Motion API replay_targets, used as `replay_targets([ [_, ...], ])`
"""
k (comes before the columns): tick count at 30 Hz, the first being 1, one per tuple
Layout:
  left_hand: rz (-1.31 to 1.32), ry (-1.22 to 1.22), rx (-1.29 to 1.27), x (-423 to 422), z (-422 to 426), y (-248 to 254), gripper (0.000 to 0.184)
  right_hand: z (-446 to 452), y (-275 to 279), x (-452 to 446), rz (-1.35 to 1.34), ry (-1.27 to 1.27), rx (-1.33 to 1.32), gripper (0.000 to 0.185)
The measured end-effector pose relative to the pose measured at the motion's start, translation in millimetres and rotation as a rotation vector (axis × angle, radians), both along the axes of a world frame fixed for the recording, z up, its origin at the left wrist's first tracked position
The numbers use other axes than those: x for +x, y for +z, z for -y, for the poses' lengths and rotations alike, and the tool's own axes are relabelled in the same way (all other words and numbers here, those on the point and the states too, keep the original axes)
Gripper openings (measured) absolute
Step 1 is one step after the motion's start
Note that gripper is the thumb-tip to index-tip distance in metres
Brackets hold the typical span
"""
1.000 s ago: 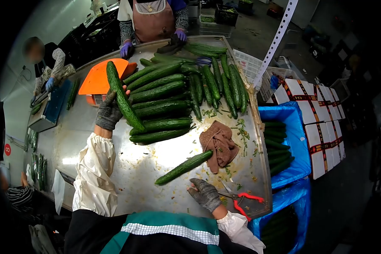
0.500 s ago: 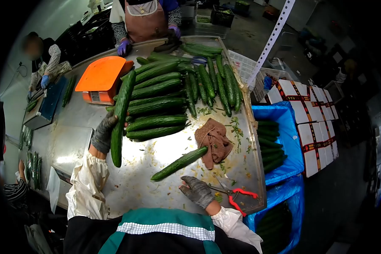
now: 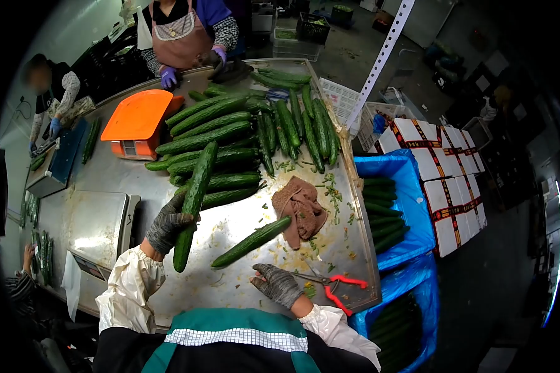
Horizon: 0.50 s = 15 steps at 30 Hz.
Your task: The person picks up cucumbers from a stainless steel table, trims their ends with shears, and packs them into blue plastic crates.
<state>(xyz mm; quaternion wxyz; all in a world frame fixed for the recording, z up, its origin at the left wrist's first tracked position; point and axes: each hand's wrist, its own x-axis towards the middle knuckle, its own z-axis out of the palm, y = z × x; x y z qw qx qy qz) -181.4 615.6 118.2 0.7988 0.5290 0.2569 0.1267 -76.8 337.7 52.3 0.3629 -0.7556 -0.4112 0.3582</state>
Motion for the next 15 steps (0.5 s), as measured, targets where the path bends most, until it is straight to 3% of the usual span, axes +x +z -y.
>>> replay_targets([
  [4, 0.11, 0.022, 0.025, 15, -12, 12, 0.073, 1, -1, 3, 0.026, 0.01, -0.001, 0.04],
  [10, 0.357, 0.015, -0.107, 58, -92, 26, 0.044, -2, 6, 3, 0.052, 0.017, -0.012, 0.039],
  [15, 0.323, 0.149, -0.132, 102, -149, 16, 0.033, 5, -6, 2, 0.013, -0.068, 0.035, 0.036],
])
